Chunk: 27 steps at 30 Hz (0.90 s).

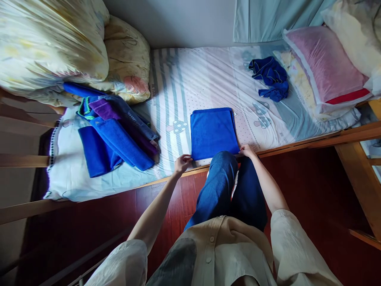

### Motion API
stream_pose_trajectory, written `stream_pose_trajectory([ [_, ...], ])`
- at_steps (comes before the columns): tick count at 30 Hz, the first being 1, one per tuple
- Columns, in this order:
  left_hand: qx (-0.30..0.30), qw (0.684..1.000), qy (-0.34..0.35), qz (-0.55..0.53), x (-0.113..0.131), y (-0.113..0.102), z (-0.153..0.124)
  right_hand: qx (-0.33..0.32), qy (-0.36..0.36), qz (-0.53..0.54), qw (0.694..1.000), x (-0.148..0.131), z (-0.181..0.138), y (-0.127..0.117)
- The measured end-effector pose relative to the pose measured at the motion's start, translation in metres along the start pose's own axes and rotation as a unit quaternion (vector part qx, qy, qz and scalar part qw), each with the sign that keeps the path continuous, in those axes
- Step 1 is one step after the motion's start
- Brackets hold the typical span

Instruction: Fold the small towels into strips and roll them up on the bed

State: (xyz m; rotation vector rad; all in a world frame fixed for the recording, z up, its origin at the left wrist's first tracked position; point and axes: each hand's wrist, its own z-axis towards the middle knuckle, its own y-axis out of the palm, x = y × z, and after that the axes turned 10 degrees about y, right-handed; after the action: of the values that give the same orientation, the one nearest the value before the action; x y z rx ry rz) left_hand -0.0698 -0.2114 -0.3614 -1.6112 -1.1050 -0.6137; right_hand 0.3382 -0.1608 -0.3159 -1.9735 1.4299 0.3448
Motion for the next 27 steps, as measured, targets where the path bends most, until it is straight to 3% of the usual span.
stream_pose_trajectory([
  [4, -0.029, 0.999, 0.025, -0.021, -0.004, -0.005, -0.007, -0.044, 0.003, -0.001, 0.999, -0.004, -0.006, -0.006],
  [8, -0.030, 0.996, 0.012, -0.089, 0.007, -0.004, 0.011, -0.074, -0.003, 0.051, 0.996, -0.011, -0.004, -0.010],
  [18, -0.029, 0.985, 0.034, -0.168, 0.059, -0.005, 0.124, -0.026, -0.059, 0.098, 0.993, -0.069, 0.059, 0.010],
  [27, 0.006, 0.988, 0.051, -0.147, 0.080, -0.002, 0.206, 0.056, -0.141, 0.091, 0.984, -0.126, 0.135, 0.021],
])
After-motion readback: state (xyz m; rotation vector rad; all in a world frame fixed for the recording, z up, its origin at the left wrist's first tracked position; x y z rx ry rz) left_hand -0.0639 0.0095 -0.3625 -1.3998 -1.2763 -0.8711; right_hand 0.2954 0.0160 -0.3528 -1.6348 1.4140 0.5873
